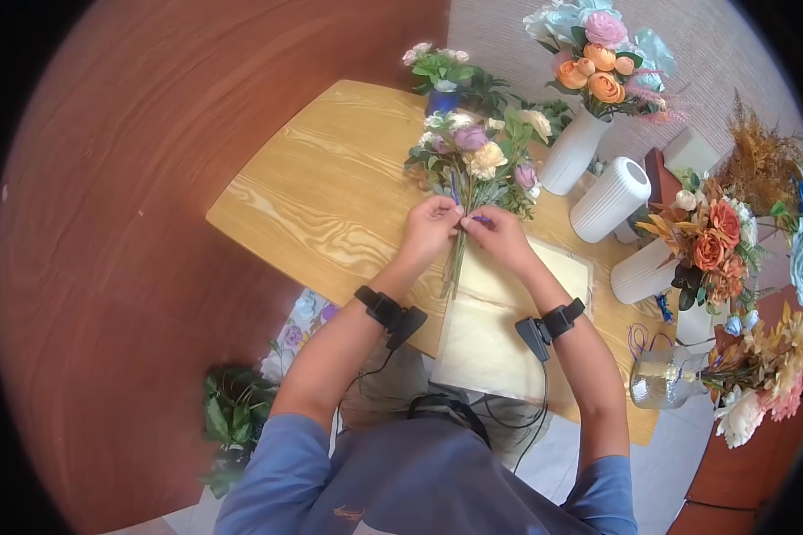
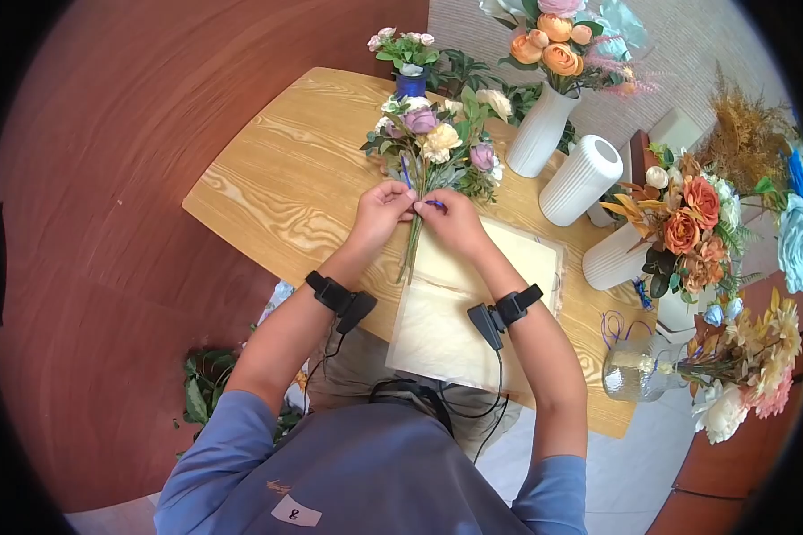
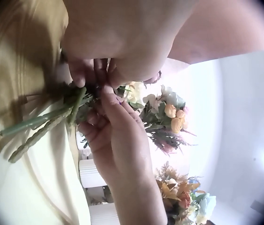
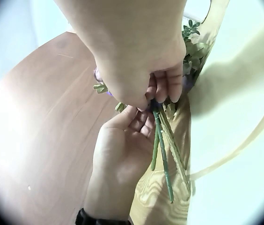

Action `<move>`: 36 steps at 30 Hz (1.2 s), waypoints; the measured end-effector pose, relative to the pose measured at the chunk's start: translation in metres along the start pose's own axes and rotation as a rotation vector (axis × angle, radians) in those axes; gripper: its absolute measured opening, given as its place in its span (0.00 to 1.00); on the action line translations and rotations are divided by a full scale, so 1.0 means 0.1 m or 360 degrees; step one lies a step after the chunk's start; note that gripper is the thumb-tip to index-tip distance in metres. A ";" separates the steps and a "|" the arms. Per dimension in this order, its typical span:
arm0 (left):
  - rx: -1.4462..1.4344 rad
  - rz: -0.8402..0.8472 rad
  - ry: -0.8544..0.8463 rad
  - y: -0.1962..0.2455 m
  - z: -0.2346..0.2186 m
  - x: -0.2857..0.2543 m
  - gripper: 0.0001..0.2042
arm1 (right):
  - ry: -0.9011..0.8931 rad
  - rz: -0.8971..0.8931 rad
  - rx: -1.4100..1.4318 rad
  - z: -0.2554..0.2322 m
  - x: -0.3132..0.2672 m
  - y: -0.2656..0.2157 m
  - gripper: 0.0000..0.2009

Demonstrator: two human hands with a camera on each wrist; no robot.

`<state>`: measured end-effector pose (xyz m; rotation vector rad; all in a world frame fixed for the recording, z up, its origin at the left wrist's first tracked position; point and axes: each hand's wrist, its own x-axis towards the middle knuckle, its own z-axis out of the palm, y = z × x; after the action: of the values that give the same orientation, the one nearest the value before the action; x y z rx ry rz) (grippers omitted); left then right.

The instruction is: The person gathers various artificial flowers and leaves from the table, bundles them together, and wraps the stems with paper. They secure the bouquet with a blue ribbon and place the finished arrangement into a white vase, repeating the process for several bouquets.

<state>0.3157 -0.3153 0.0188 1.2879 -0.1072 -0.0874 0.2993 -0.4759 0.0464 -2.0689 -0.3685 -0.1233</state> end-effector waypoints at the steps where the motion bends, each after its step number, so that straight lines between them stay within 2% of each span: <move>1: -0.0078 -0.0038 -0.0008 0.03 0.00 0.00 0.04 | -0.0017 0.0096 0.0120 -0.01 0.00 0.01 0.09; 3: -0.0095 -0.0047 -0.0030 0.06 -0.01 -0.01 0.04 | -0.0041 0.0197 0.0241 -0.02 -0.01 0.02 0.09; 6: -0.0104 -0.0056 -0.0086 0.09 -0.02 -0.03 0.04 | 0.0044 0.0067 0.0292 -0.01 -0.03 0.05 0.08; 8: -0.0097 -0.0056 -0.0118 0.09 -0.03 -0.03 0.04 | 0.0163 -0.0071 0.0216 -0.01 -0.04 0.08 0.07; 9: -0.0079 -0.0059 -0.0149 0.09 -0.03 -0.03 0.03 | 0.0157 -0.0069 0.0216 -0.02 -0.05 0.05 0.07; 11: -0.0066 -0.0062 -0.0171 0.10 -0.04 -0.03 0.03 | 0.0176 -0.0249 0.0022 -0.05 -0.08 -0.02 0.07; 15: 0.0014 0.0000 -0.0288 0.08 -0.08 -0.03 0.03 | 0.0041 -0.0194 -0.0127 -0.16 -0.11 -0.11 0.06; 17: 0.0009 0.0020 -0.0339 0.07 -0.08 -0.02 0.03 | 0.0049 -0.0286 -0.0259 -0.19 -0.12 -0.13 0.05; 21: 0.0005 0.0029 -0.0346 0.07 -0.04 -0.01 0.03 | 0.0155 -0.0418 -0.0166 -0.16 -0.11 -0.05 0.05; 23: 0.0003 0.0034 -0.0336 0.06 -0.05 0.00 0.03 | 0.0080 -0.0053 0.0142 -0.15 -0.11 -0.01 0.07; 24: -0.0008 0.0040 -0.0330 0.06 -0.05 -0.01 0.03 | 0.0076 -0.0057 0.0142 -0.13 -0.12 -0.03 0.07; 26: -0.0019 0.0044 -0.0326 0.07 -0.05 -0.02 0.04 | 0.0074 0.0157 0.0509 -0.11 -0.14 -0.09 0.08; 29: -0.0040 0.0057 -0.0338 0.05 -0.07 -0.01 0.04 | 0.0080 0.0299 0.0637 -0.07 -0.14 -0.09 0.07; 32: -0.0001 0.0114 -0.0361 0.02 -0.07 -0.02 0.04 | 0.0007 0.0256 0.0446 -0.06 -0.10 -0.08 0.07; 36: 0.0076 0.0160 -0.0363 0.08 -0.06 -0.08 0.04 | 0.0048 0.0326 0.0602 -0.02 -0.08 -0.04 0.08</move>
<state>0.3087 -0.3069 0.0246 1.3147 -0.3708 -0.1461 0.2905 -0.4777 0.0487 -1.7160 -0.1454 0.0373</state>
